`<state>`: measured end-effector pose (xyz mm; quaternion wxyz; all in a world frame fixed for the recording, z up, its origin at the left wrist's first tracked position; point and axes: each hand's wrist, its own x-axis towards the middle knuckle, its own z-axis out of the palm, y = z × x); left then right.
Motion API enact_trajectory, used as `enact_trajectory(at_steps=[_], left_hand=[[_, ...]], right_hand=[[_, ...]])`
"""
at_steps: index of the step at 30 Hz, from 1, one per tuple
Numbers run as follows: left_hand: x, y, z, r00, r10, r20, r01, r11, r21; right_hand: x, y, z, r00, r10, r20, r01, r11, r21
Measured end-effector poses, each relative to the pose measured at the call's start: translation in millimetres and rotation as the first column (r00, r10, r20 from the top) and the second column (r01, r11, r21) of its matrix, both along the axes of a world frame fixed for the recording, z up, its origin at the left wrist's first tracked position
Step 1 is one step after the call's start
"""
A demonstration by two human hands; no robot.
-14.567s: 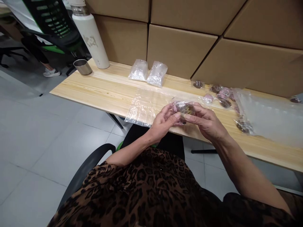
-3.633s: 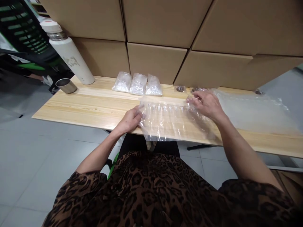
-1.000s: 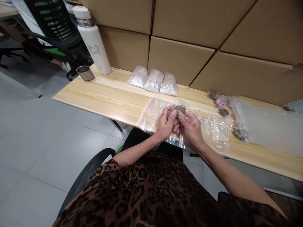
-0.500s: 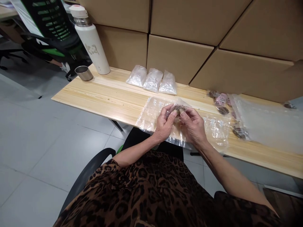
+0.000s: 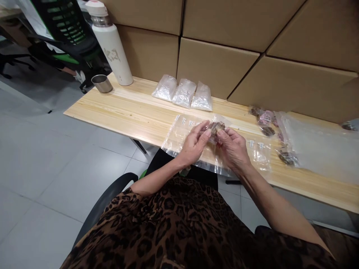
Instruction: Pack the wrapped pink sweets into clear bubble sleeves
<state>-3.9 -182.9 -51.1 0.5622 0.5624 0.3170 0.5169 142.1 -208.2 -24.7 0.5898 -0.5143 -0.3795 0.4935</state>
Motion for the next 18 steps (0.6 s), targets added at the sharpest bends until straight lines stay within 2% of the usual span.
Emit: enact_trajectory(at_steps=[2,3,5,6,8,10,12,14,16,18], left_hand=[[-27.8,7.0,13.0,0.964,0.072,-0.256,-0.041,0.991,0.124],[-42.6,11.7,18.8,0.898,0.169,-0.405,-0.085,0.973,0.215],[-69.7,22.0,27.3,0.662,0.349,-0.664,-0.14,0.927,0.347],[-80.2,26.9,30.0,0.523,0.388,-0.759,-0.143,0.917,0.371],[-93.6,34.9,33.0,0.288,0.377,-0.88,-0.119,0.926,0.358],[-97.8,40.0,34.0,0.172,0.318,-0.932,-0.087,0.948,0.308],[-96.9,43.2,34.1,0.167,0.267,-0.949,-0.061,0.964,0.26],[-95.0,46.1,33.9,0.247,0.231,-0.941,-0.044,0.973,0.227],[-93.4,48.6,33.5,0.408,0.209,-0.889,-0.054,0.977,0.205],[-90.1,49.9,33.5,0.631,0.16,-0.759,-0.066,0.986,0.153]], right_hand=[[3.9,1.6,6.2,0.998,-0.003,0.066,0.006,0.999,-0.043],[5.2,3.0,9.0,0.996,0.007,0.09,0.0,0.998,-0.07],[5.5,7.4,12.9,0.991,0.052,0.121,-0.035,0.99,-0.138],[4.4,10.4,14.0,0.988,0.083,0.127,-0.059,0.982,-0.18],[0.1,18.0,14.8,0.982,0.133,0.131,-0.093,0.957,-0.274],[-5.6,26.8,14.7,0.98,0.142,0.143,-0.081,0.927,-0.367],[-10.9,35.1,14.8,0.979,0.127,0.159,-0.048,0.902,-0.428],[-14.5,41.4,15.3,0.978,0.12,0.169,-0.029,0.887,-0.461],[-16.3,45.1,15.8,0.98,0.113,0.164,-0.02,0.875,-0.484],[-16.8,46.6,15.6,0.983,0.099,0.152,-0.012,0.869,-0.495]])
